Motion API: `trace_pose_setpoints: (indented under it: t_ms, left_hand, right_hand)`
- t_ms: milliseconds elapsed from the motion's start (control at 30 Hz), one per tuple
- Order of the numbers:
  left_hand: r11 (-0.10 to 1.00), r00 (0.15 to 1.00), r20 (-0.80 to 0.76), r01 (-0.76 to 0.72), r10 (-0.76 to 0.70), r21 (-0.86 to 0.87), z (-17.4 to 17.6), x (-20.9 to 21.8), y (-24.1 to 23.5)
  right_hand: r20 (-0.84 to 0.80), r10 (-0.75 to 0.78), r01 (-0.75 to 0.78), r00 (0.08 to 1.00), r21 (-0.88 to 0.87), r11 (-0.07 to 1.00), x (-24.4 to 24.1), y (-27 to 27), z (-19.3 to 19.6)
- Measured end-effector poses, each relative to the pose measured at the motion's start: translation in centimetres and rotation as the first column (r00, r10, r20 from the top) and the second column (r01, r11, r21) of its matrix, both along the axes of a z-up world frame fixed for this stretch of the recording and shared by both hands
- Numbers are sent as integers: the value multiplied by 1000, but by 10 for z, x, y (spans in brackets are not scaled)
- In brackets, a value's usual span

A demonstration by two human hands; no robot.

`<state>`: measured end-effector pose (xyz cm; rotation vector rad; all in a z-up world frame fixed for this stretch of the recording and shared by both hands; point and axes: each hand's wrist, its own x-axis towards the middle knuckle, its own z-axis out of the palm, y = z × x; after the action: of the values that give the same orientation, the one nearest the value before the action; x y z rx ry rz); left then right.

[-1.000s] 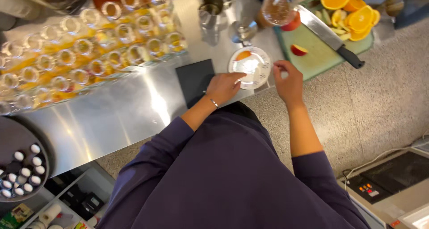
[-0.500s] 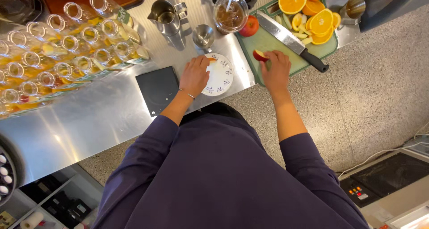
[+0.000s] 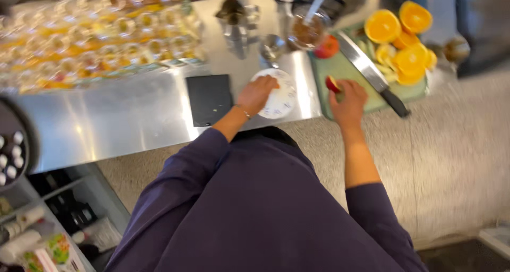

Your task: The person slices apples into thin wedges using a knife on a cutting board, then places the apple slices into small glass bottles arranged on the counter.

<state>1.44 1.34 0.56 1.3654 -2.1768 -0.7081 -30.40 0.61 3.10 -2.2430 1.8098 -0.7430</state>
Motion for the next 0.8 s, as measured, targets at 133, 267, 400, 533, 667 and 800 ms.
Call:
trace_pose_setpoints:
  t_ms: [133, 267, 400, 533, 667, 800]
  left_hand:
    - [999, 996, -84, -29, 27, -23, -3, 2, 0]
    - [979, 986, -102, -112, 131, 172, 2, 9, 3]
    - [936, 917, -285, -193, 279, 295, 13, 13, 11]
    - [855, 721, -510, -224, 469, 468, 32, 22, 24]
    - [796, 463, -669, -157, 581, 584, 55, 50, 54]
    - [756, 303, -706, -85, 641, 649, 75, 103, 88]
  right_hand:
    - [-90, 20, -17, 996, 36, 999, -4, -1, -2]
    - [-43, 22, -19, 999, 72, 997, -1, -5, -1]
    - [104, 68, -81, 992, 127, 989, 0, -8, 10]
    - [273, 108, -144, 956, 114, 983, 5, -1, 30]
    - [541, 59, -186, 839, 184, 965, 29, 6, 48]
    - [809, -169, -218, 563, 343, 914, 88, 6, 58]
